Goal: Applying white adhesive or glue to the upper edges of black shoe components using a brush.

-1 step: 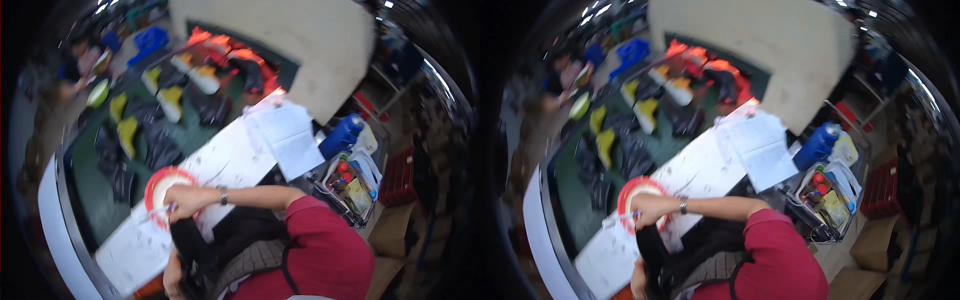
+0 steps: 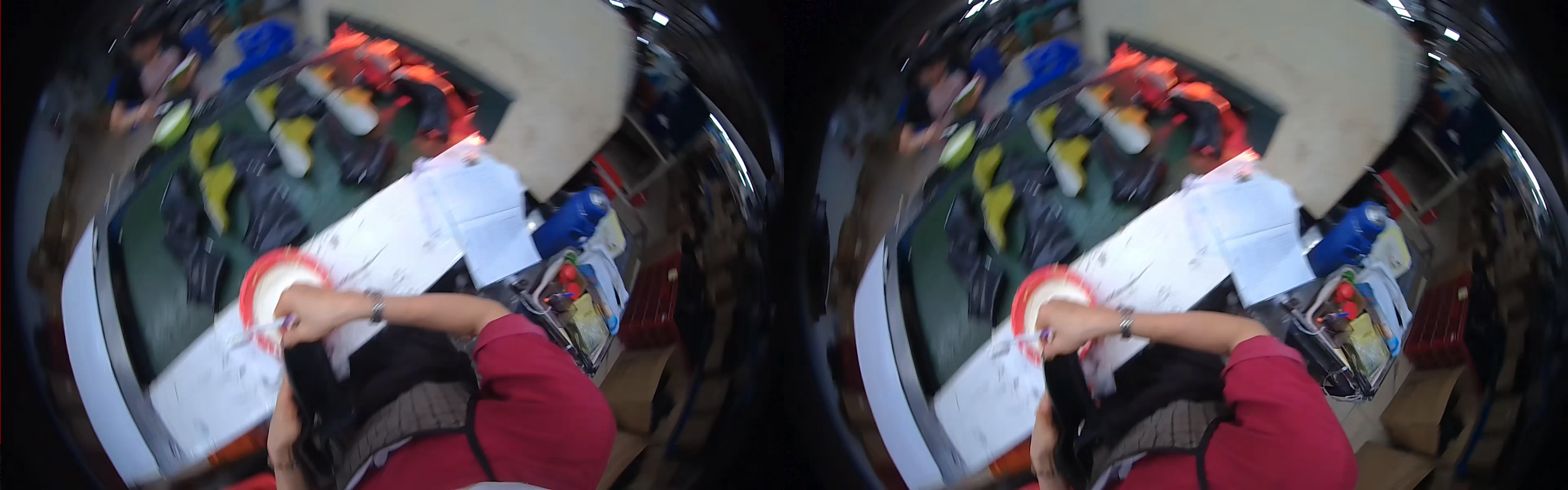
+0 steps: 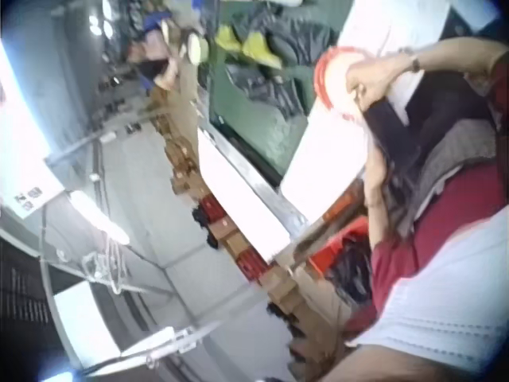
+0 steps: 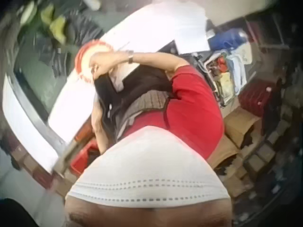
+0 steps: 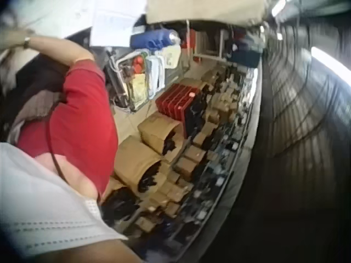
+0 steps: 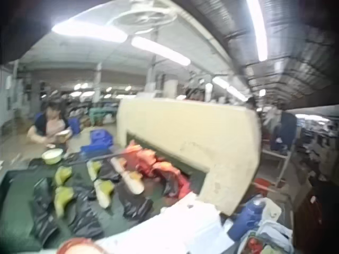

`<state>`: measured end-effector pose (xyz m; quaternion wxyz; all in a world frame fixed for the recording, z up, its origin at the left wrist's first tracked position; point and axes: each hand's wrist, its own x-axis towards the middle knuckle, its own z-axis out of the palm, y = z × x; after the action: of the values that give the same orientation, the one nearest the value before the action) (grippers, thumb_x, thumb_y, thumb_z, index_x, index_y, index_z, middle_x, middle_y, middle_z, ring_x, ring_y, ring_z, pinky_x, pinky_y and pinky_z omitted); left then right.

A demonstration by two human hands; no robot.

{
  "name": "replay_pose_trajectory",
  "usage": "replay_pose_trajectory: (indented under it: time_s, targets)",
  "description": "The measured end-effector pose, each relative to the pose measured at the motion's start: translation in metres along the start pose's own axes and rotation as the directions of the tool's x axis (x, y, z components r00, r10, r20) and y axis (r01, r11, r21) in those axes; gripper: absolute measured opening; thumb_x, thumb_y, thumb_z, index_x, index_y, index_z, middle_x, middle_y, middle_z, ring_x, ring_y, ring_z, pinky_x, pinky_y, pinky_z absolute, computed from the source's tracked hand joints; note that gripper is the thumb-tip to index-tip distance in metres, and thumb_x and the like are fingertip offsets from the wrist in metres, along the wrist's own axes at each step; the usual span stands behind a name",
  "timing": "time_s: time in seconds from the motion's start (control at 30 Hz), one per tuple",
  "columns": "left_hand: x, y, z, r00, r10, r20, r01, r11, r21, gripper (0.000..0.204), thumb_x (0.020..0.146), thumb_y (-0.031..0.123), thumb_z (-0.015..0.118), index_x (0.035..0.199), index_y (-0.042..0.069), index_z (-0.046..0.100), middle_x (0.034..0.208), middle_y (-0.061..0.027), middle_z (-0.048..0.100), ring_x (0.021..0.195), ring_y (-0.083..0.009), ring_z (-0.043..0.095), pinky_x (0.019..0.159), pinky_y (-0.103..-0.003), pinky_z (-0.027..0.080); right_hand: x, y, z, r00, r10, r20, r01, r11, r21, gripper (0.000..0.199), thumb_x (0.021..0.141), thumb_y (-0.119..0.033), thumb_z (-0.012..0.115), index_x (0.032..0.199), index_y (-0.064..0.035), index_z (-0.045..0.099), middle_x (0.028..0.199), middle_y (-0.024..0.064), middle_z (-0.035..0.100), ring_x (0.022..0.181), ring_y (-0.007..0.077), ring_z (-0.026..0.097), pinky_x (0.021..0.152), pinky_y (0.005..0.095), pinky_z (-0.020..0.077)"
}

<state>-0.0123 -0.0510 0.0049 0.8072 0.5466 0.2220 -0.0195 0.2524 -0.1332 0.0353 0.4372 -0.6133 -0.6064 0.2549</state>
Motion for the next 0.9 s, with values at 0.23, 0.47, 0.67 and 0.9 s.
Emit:
replay_pose_trajectory:
  time_s: [0.23, 0.47, 0.67, 0.9]
  targets:
    - [-0.001, 0.041, 0.012, 0.931, -0.017, -0.366, 0.108, 0.968, 0.229, 0.032, 0.081, 0.01, 0.085, 0.108, -0.003, 0.073, 0.098, -0.0063, 0.076, 0.088, -0.0125, 0.07, 0.082, -0.03, 0.057, -0.045, 0.024, -0.051, 0.906, 0.073, -0.416, -0.24, 0.9, -0.365, 0.043, 0.081, -0.041, 0.085, 0.112, -0.0118, 0.076, 0.095, 0.0067, 0.071, 0.085, 0.0259, 0.07, 0.074, 0.0379, 0.0538]
    - [0.015, 0.067, -0.006, 0.815, 0.226, -0.533, 0.037, 0.899, 0.437, 0.032, 0.083, 0.012, 0.083, 0.108, -0.006, 0.075, 0.093, -0.009, 0.078, 0.083, -0.0129, 0.072, 0.076, -0.028, 0.058, -0.04, 0.04, -0.045, 0.974, 0.023, -0.226, -0.179, 0.688, -0.704, 0.015, 0.086, -0.024, 0.078, 0.096, -0.0128, 0.08, 0.088, 0.002, 0.067, 0.08, 0.0241, 0.068, 0.068, 0.0381, 0.0529]
    - [0.03, 0.087, -0.013, 0.865, 0.129, -0.485, 0.065, 0.93, 0.362, 0.031, 0.079, 0.011, 0.084, 0.102, -0.008, 0.076, 0.09, -0.012, 0.078, 0.075, -0.0145, 0.074, 0.069, -0.028, 0.059, -0.034, 0.017, -0.063, 0.94, 0.071, -0.334, -0.159, 0.957, -0.245, 0.012, 0.087, -0.018, 0.079, 0.095, -0.0093, 0.08, 0.086, 0.0046, 0.069, 0.076, 0.0196, 0.068, 0.068, 0.0383, 0.0527]
    - [0.035, 0.102, -0.014, 0.949, 0.028, -0.314, 0.069, 0.953, 0.294, 0.029, 0.075, 0.009, 0.084, 0.098, -0.006, 0.076, 0.085, -0.0115, 0.077, 0.072, -0.0141, 0.072, 0.068, -0.026, 0.059, -0.018, 0.009, -0.066, 0.94, -0.264, -0.216, 0.182, 0.923, -0.339, 0.018, 0.081, -0.014, 0.085, 0.098, -0.0112, 0.082, 0.09, 0.0017, 0.072, 0.087, 0.0158, 0.064, 0.083, 0.0318, 0.0397]
